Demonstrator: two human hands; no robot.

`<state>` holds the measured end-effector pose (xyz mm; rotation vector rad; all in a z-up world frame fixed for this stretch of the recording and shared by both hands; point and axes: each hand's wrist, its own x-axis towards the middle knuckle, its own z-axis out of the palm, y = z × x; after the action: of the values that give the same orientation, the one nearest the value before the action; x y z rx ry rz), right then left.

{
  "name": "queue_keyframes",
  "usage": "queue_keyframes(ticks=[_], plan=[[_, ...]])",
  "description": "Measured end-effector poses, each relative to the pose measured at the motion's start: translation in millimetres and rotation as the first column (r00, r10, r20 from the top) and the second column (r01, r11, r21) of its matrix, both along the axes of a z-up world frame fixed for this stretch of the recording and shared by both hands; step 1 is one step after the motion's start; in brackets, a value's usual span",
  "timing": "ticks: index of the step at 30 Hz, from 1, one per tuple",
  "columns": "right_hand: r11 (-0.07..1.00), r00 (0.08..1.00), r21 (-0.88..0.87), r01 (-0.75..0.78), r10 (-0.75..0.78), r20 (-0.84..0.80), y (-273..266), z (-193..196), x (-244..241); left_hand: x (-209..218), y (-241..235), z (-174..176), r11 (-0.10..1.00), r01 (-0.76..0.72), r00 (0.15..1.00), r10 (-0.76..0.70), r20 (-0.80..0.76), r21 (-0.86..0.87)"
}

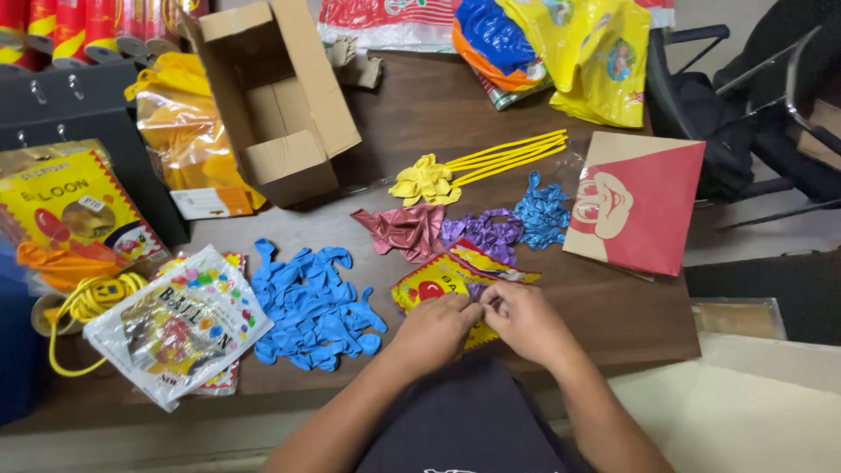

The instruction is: The person sorts various party supplies on a table, including orange, blue, and purple balloons, along with yellow sticks and packaged items. They place orange balloons into a clear plastic bag and then proceed to arrange purple balloons on a yellow package.

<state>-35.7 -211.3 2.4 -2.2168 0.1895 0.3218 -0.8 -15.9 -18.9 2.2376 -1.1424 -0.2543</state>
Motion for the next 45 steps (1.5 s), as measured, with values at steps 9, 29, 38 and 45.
queue_keyframes(ticks=[9,29,38,45], plan=[[0.928,0.906,0.165,-0.334,0.267,0.329,-20,-31,7,-9,5,8,0.993,-0.097,0.995,0.099,0.026,-0.063],[0.986,0.976,-0.114,0.122,-0.099,0.195,-107,-246,21,-31,-22,19,0.884,-0.462,0.883,0.466,-0.055,0.065],[0.924,0.933,0.173,0.341,-0.355,0.058,-116,-148,3,-21,-54,6,0.962,-0.26,0.961,0.266,-0.075,0.078],[0.708,0.782,0.642,0.294,-0.565,0.265,-68,-32,-37,-9,-62,-18,0.981,-0.046,0.995,0.062,-0.079,0.191]])
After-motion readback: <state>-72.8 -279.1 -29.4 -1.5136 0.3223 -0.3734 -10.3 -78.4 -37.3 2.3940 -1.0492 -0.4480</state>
